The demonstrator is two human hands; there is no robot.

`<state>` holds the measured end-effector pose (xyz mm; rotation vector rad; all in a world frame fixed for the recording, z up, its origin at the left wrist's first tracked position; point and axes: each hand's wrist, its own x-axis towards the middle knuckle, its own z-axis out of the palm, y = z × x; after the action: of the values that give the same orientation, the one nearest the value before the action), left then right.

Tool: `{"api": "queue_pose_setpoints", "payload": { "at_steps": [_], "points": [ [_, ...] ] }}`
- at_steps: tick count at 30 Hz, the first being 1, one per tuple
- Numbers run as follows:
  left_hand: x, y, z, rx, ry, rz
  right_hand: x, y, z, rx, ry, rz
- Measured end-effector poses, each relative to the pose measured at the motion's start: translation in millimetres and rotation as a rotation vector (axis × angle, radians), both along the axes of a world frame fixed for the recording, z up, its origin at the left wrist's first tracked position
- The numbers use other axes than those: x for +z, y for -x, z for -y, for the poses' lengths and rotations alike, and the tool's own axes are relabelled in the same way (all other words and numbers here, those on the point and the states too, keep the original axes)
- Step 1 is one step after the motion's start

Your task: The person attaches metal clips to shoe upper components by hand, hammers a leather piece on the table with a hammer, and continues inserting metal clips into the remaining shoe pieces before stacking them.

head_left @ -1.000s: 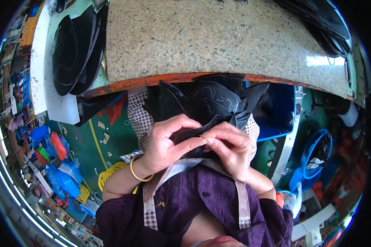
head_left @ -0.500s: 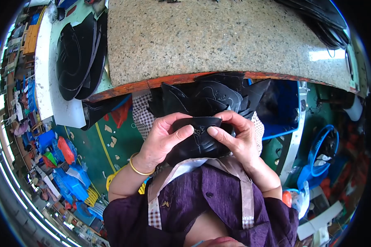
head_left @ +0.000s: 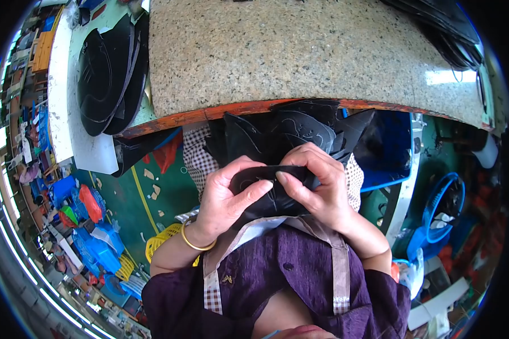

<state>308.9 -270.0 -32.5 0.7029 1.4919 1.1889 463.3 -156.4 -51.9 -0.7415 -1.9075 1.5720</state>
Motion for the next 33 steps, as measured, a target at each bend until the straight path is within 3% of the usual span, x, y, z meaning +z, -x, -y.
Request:
{"api": "queue_pose_setpoints", "payload": {
  "at_steps": [3,7,9,12,16,25,33],
  "points": [
    [6,-5,-4,0.059,-0.02,-0.068,13,-2,1,-0.251,-0.42,0.05],
    [11,-17,-9,0.067,-0.112,-0.042,17,-10,22,-0.199,-0.082,0.015],
    [14,-17,-8,0.08,0.038,0.084,6,-8,27,-0.256,-0.074,-0.063],
    [11,-18,-5,0.12,0.015,0.095,3,-9,33,-0.278,-0.039,-0.086],
    [11,-24,-8,0.113,-0.041,-0.104,11,-9,33,-0.323,0.0,-0.059],
    [9,-30,-8,0.163,-0.046,-0.144,10,-9,36,-0.311,0.021,-0.074],
    [7,-34,-9,0.189,-0.028,-0.139,5,-10,42,-0.312,0.313,-0.124]
  ]
}}
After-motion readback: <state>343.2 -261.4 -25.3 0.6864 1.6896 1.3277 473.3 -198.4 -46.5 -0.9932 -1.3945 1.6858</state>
